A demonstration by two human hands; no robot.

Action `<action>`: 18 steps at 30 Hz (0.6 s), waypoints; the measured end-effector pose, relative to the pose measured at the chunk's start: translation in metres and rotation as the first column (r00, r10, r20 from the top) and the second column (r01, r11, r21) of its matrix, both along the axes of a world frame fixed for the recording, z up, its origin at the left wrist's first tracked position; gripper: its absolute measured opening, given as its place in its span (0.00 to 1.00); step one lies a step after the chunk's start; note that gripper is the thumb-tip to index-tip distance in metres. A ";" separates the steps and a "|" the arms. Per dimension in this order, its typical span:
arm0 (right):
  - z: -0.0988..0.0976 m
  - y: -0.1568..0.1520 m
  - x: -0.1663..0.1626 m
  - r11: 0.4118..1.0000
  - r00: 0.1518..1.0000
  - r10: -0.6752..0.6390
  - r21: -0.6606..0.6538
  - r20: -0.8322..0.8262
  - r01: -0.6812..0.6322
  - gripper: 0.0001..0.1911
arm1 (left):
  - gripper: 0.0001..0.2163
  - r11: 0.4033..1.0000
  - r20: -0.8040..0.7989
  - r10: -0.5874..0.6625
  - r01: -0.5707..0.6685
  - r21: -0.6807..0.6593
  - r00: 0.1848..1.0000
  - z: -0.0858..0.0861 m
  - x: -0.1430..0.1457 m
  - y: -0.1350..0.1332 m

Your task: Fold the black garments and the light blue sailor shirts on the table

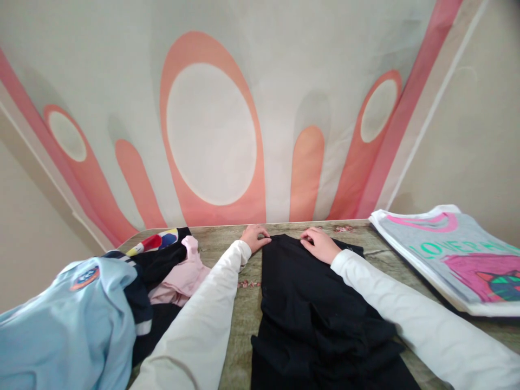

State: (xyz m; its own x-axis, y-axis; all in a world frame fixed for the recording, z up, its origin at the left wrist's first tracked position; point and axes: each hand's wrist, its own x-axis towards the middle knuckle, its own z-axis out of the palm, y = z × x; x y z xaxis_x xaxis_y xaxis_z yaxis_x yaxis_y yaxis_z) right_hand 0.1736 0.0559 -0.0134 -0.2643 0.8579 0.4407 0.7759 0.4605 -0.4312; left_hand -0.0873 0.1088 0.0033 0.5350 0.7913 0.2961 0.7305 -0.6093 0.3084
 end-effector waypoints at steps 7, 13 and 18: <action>0.025 0.023 0.071 0.923 0.999 0.043 -0.383 0.011 -0.036 0.14 | 0.12 0.997 -0.029 0.002 0.000 0.071 1.000 0.021 0.030 -0.033; 0.030 0.026 0.132 0.746 0.994 -0.071 -0.657 0.084 0.108 0.17 | 0.20 0.954 -0.188 -0.300 0.292 -0.067 0.935 0.022 0.075 -0.071; 0.024 0.027 0.128 0.734 0.993 0.022 -0.676 0.118 0.064 0.18 | 0.24 0.969 -0.283 -0.246 0.241 -0.053 0.927 0.003 0.079 -0.078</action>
State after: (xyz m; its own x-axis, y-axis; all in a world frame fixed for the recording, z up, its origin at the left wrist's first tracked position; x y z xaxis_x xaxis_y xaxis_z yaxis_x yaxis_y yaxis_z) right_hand 0.3019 0.0827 0.0102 -0.2524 0.9229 -0.2910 0.8434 0.0624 -0.5337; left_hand -0.0086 0.0308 0.0067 0.7720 0.6293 0.0900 0.6187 -0.7763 0.1205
